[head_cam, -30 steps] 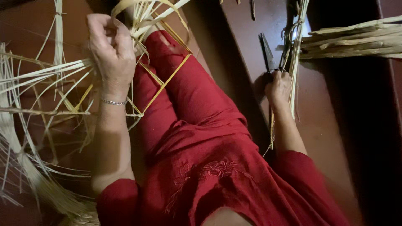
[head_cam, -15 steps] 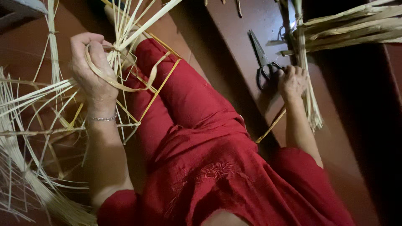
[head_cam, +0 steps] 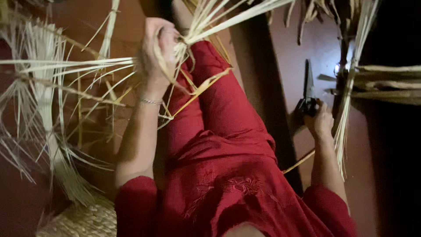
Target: The person sits on the floor and weaves thin palm-leaf strips radially onto a rectangular bamboo frame, folding and threading the strips around the frame bars by hand to build a woven panel. Bundles of dried palm strips and a pair of scissors lie on the floor beside them.
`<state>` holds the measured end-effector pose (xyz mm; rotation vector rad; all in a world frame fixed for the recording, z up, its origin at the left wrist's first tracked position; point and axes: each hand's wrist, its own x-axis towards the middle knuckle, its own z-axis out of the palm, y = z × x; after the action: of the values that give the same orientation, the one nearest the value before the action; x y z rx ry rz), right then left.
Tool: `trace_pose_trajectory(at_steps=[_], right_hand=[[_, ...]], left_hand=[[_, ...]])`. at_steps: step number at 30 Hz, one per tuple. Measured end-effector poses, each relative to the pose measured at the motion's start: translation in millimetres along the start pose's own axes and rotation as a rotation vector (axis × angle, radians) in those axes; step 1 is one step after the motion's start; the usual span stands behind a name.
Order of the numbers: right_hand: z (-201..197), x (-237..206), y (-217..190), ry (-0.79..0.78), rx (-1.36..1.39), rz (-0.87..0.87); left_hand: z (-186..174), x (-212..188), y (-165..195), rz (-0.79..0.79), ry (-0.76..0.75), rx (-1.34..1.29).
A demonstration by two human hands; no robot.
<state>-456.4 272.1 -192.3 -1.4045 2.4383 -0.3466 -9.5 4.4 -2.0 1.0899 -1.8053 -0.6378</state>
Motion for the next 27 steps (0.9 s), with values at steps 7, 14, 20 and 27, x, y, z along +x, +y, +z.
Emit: trace_pose_trajectory(at_steps=[7,14,20,27], right_hand=[[-6,11,-22,0.089,0.331,0.004],[-16,0,-67,-0.230,1.374,0.183],[0,-6,-140,-0.823,1.553,-0.147],[-32,-19,-256,-1.105,1.581,-0.371]], left_hand=[[12,11,-1,-0.038,0.061,-0.003],[12,17,3,-0.015,0.087,-0.022],[12,19,9,0.005,0.038,0.030],[13,22,19,0.022,0.069,0.009]])
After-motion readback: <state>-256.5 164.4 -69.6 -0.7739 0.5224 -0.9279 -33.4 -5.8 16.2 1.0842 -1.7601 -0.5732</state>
